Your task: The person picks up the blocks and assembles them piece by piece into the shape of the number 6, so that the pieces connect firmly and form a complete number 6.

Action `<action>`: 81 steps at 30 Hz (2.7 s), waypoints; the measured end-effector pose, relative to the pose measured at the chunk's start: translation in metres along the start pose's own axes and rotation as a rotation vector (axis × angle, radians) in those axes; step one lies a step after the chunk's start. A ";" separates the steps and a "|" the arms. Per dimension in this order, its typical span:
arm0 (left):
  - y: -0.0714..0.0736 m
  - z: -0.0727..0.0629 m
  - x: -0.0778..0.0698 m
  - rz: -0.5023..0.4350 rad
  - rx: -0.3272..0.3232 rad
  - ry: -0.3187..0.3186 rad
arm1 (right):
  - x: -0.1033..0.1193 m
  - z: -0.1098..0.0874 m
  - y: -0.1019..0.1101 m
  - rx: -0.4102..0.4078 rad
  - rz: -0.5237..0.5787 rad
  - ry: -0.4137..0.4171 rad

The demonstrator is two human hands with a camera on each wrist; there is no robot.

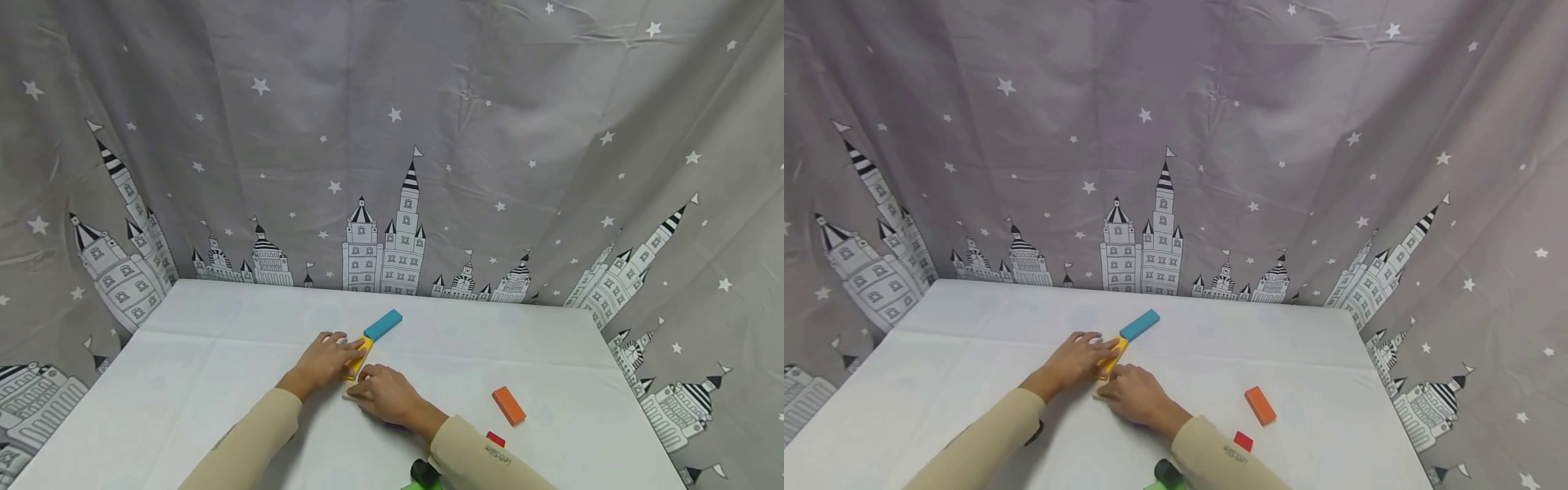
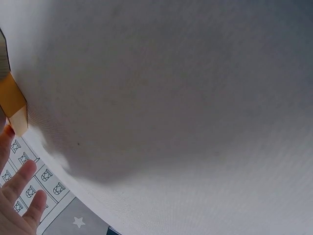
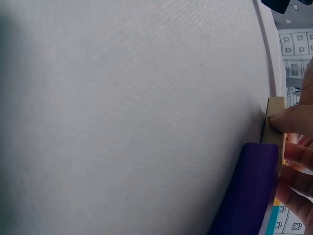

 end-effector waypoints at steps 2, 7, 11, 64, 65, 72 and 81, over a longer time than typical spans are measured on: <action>0.000 0.000 0.000 -0.001 0.007 0.005 | 0.000 0.000 0.000 -0.012 0.000 -0.003; -0.001 0.001 0.000 -0.022 0.020 0.017 | -0.001 0.000 -0.001 -0.031 0.003 -0.008; -0.001 0.001 0.000 -0.029 0.024 0.024 | 0.000 0.001 -0.001 -0.040 -0.003 -0.002; 0.002 0.001 -0.001 0.025 0.045 0.022 | -0.010 -0.007 0.011 0.031 0.094 -0.124; 0.002 0.001 -0.001 0.021 0.049 0.024 | -0.013 -0.010 0.014 0.051 0.101 -0.141; 0.001 0.000 0.000 -0.021 0.043 0.022 | -0.028 -0.034 0.027 0.162 0.107 -0.133; 0.001 0.000 -0.001 -0.049 0.044 0.018 | -0.038 -0.065 0.026 0.223 0.150 -0.051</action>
Point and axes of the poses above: each hand's wrist, its own z-axis towards the middle knuckle, its own y-axis out of the back of the hand, x = y × z, the point moved 2 cm from there along z, towards the middle knuckle, and after that the axes turned 5 degrees about -y, right-handed, at the moved point
